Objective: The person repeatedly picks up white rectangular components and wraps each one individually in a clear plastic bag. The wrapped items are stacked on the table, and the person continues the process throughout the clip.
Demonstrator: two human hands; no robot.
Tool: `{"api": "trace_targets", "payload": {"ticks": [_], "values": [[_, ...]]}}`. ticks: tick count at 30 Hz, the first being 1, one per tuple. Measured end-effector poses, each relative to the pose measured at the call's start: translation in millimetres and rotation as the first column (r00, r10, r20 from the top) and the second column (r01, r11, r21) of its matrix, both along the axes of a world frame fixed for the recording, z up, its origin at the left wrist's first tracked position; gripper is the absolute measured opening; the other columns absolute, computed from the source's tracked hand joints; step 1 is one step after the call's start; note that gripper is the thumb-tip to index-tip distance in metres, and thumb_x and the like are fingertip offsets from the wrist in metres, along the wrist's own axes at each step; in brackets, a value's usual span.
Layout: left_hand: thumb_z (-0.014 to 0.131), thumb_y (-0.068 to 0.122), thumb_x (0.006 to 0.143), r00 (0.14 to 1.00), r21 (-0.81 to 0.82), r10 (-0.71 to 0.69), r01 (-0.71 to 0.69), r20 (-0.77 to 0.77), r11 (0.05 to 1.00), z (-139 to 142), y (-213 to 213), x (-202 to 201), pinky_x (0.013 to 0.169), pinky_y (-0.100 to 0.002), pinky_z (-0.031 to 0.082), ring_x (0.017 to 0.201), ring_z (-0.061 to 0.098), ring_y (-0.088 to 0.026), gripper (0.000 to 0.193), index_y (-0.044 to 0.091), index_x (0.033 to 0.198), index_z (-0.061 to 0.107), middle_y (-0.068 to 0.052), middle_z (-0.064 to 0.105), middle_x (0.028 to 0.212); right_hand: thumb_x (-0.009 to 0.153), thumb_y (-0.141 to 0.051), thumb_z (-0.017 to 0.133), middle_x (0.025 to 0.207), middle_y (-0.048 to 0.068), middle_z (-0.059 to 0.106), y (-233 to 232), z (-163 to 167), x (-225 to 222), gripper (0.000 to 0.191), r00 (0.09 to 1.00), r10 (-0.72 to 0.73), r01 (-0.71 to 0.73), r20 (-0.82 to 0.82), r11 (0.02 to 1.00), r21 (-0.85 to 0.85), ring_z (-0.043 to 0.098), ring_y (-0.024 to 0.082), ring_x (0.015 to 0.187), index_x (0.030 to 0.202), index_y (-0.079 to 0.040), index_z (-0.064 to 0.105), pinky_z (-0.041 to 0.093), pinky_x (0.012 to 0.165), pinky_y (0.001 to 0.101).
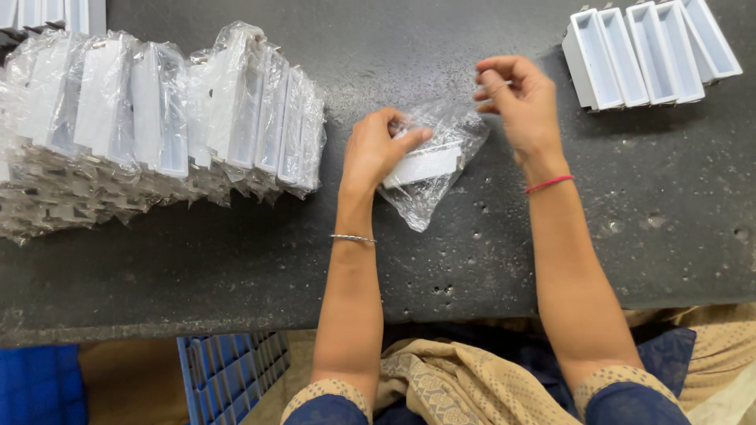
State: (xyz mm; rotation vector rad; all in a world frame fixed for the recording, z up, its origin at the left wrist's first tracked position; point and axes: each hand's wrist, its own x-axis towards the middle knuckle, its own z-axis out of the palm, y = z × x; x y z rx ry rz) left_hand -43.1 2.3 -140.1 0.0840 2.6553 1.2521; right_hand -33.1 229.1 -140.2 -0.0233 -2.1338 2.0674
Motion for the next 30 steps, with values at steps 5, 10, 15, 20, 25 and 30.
{"api": "trace_targets", "payload": {"ticks": [5, 10, 15, 20, 25, 30], "values": [[0.088, 0.028, 0.071, 0.978, 0.199, -0.087, 0.049, 0.189, 0.979, -15, -6, -6, 0.058, -0.030, 0.053, 0.064, 0.071, -0.013, 0.030, 0.006, 0.088, 0.077, -0.009, 0.078, 0.079, 0.107, -0.016, 0.064, 0.106, 0.002, 0.071, 19, 3, 1, 0.014, 0.998, -0.061, 0.062, -0.017, 0.997, 0.054, 0.067, 0.009, 0.093, 0.114, -0.006, 0.070, 0.059, 0.078, 0.0235], [0.084, 0.014, 0.080, 0.991, 0.522, -0.092, 0.030, 0.094, 0.853, -22, -6, -7, 0.054, -0.026, 0.047, 0.064, 0.062, -0.010, 0.024, 0.007, 0.090, 0.063, -0.011, 0.073, 0.079, 0.107, -0.017, 0.063, 0.105, 0.002, 0.070, 23, -5, -2, 0.015, 0.999, -0.023, 0.021, 0.038, 0.998, 0.052, 0.067, 0.010, 0.094, 0.115, -0.005, 0.070, 0.058, 0.079, 0.0238], [0.079, 0.007, 0.086, 0.998, 0.808, -0.047, -0.012, 0.048, 0.589, -12, -2, -10, 0.055, -0.022, 0.050, 0.071, 0.069, -0.010, 0.028, 0.006, 0.100, 0.055, -0.012, 0.078, 0.088, 0.101, -0.029, 0.065, 0.118, 0.009, 0.070, 20, -5, -8, 0.035, 0.961, 0.223, -0.189, 0.165, 0.961, -0.201, 0.069, 0.016, 0.108, 0.124, -0.003, 0.065, 0.059, 0.094, 0.0279], [0.080, 0.011, 0.088, 1.000, 0.952, 0.024, 0.003, -0.011, 0.305, 2, 5, -8, 0.063, -0.021, 0.051, 0.082, 0.072, -0.012, 0.036, 0.008, 0.111, 0.053, -0.011, 0.079, 0.097, 0.084, -0.036, 0.074, 0.132, 0.006, 0.067, 0, -5, -6, 0.059, 0.872, 0.474, -0.392, 0.121, 0.825, -0.408, 0.064, 0.016, 0.124, 0.134, -0.009, 0.059, 0.053, 0.108, 0.0313], [0.082, 0.013, 0.088, 0.985, 0.978, 0.161, 0.024, -0.058, 0.208, 7, 11, -2, 0.080, -0.025, 0.060, 0.090, 0.072, -0.012, 0.035, 0.006, 0.113, 0.059, -0.007, 0.073, 0.100, 0.090, -0.028, 0.080, 0.119, 0.007, 0.070, -20, -20, -2, 0.050, 0.860, 0.502, -0.375, 0.094, 0.746, -0.550, 0.066, 0.020, 0.112, 0.130, -0.003, 0.063, 0.057, 0.096, 0.0381], [0.081, 0.021, 0.094, 0.897, 0.951, 0.433, -0.049, -0.092, 0.305, 2, -5, -9, 0.071, -0.022, 0.050, 0.077, 0.057, -0.011, 0.032, 0.003, 0.113, 0.063, -0.006, 0.068, 0.095, 0.091, -0.026, 0.076, 0.112, 0.004, 0.073, 5, -25, -9, 0.043, 0.862, 0.477, -0.338, 0.174, 0.795, -0.503, 0.069, 0.015, 0.103, 0.127, -0.005, 0.066, 0.058, 0.090, 0.0344]]}}
